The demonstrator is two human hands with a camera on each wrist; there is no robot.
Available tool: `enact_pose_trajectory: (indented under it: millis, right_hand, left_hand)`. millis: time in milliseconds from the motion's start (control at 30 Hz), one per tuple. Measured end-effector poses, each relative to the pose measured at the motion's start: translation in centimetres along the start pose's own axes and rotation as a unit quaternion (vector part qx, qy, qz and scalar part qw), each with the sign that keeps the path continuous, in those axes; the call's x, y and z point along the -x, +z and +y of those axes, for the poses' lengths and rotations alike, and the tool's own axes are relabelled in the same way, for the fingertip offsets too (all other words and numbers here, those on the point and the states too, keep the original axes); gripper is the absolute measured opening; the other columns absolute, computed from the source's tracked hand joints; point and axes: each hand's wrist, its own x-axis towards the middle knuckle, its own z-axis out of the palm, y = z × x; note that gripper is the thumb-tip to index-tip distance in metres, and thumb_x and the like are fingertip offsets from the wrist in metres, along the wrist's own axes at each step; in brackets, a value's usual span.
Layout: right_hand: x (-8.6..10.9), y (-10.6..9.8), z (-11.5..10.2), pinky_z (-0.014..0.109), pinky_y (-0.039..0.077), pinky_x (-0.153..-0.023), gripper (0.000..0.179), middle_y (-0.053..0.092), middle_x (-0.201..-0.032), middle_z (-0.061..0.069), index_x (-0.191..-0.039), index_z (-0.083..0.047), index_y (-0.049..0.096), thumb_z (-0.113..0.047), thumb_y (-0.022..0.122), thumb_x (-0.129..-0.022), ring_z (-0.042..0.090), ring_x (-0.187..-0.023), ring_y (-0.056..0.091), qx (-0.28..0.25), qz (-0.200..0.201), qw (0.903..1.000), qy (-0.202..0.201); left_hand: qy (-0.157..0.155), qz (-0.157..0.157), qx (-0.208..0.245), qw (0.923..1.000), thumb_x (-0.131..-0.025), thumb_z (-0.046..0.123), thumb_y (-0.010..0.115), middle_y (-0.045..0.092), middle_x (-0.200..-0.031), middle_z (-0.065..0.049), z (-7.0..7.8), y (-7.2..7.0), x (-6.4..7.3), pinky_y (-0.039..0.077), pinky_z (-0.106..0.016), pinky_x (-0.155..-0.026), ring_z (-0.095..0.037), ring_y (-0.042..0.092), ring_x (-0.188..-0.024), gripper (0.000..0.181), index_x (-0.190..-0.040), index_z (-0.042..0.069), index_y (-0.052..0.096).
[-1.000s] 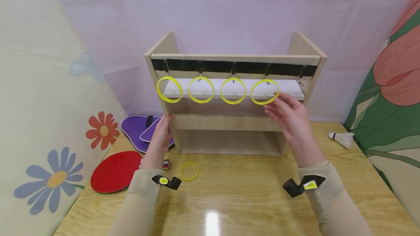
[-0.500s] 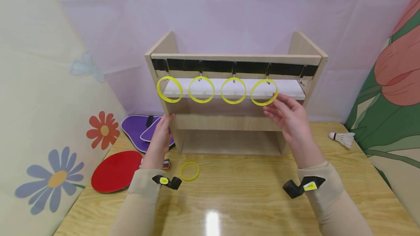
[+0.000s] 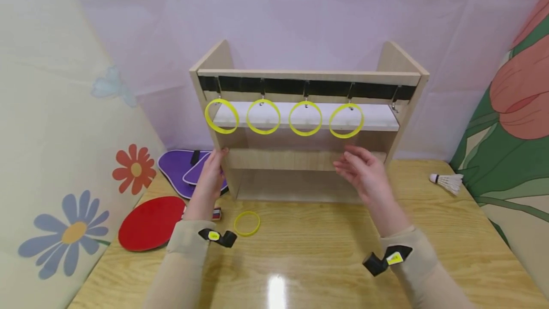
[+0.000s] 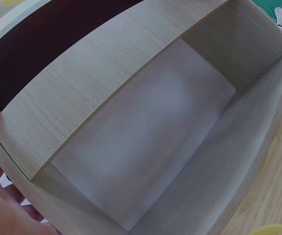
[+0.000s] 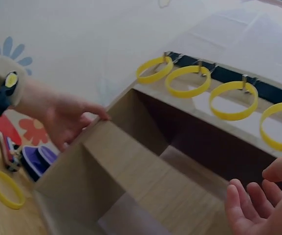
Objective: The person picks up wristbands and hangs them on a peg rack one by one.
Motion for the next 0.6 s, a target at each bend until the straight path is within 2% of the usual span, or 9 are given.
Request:
enact_pose_trajectory:
  millis: [133,300,467,600]
  right_hand:
    - [0.1,0.2,2.0,0.026,0.058,-0.077,0.021,0.068,-0.083,0.002,-0.101,-0.014,0.066,-0.001,0.049,-0.101,0.014,-0.079,0.072,0.041,-0.001,0.999,0.015]
    - [0.2,0.6,4.3,0.027,0.058,-0.078,0.02,0.068,-0.084,-0.001,-0.105,-0.014,0.065,-0.001,0.05,-0.101,0.012,-0.079,0.072,0.092,-0.011,0.9953,0.028]
    - [0.2,1.3,6.5,0.027,0.058,-0.079,0.018,0.067,-0.084,-0.003,-0.116,-0.004,0.057,-0.001,0.049,-0.1,0.011,-0.079,0.071,0.126,-0.029,0.9907,0.043]
    - [0.1,2.0,8.0,0.026,0.058,-0.079,0.031,0.065,-0.087,-0.003,-0.129,0.007,0.049,-0.003,0.05,-0.1,0.009,-0.081,0.07,0.155,-0.041,0.9848,0.066]
  left_hand:
    - [0.001,0.0,0.001,1.0,-0.102,0.03,0.043,0.051,-0.133,-0.017,0.0,0.0,0.0,0.041,-0.043,-0.101,-0.021,0.052,-0.112,0.049,-0.15,0.018,0.041]
    - [0.001,0.0,0.002,1.0,-0.102,0.029,0.042,0.05,-0.135,-0.018,0.0,0.1,0.0,0.04,-0.045,-0.103,-0.024,0.051,-0.115,0.049,-0.15,0.018,0.041]
    - [0.002,-0.003,0.003,1.0,-0.102,0.029,0.043,0.049,-0.136,-0.019,0.0,0.1,0.0,0.038,-0.048,-0.105,-0.026,0.05,-0.118,0.049,-0.15,0.018,0.041]
    - [0.002,-0.002,0.003,1.0,-0.102,0.03,0.043,0.05,-0.135,-0.018,-0.1,0.0,-0.1,0.039,-0.047,-0.104,-0.023,0.051,-0.115,0.049,-0.15,0.017,0.041]
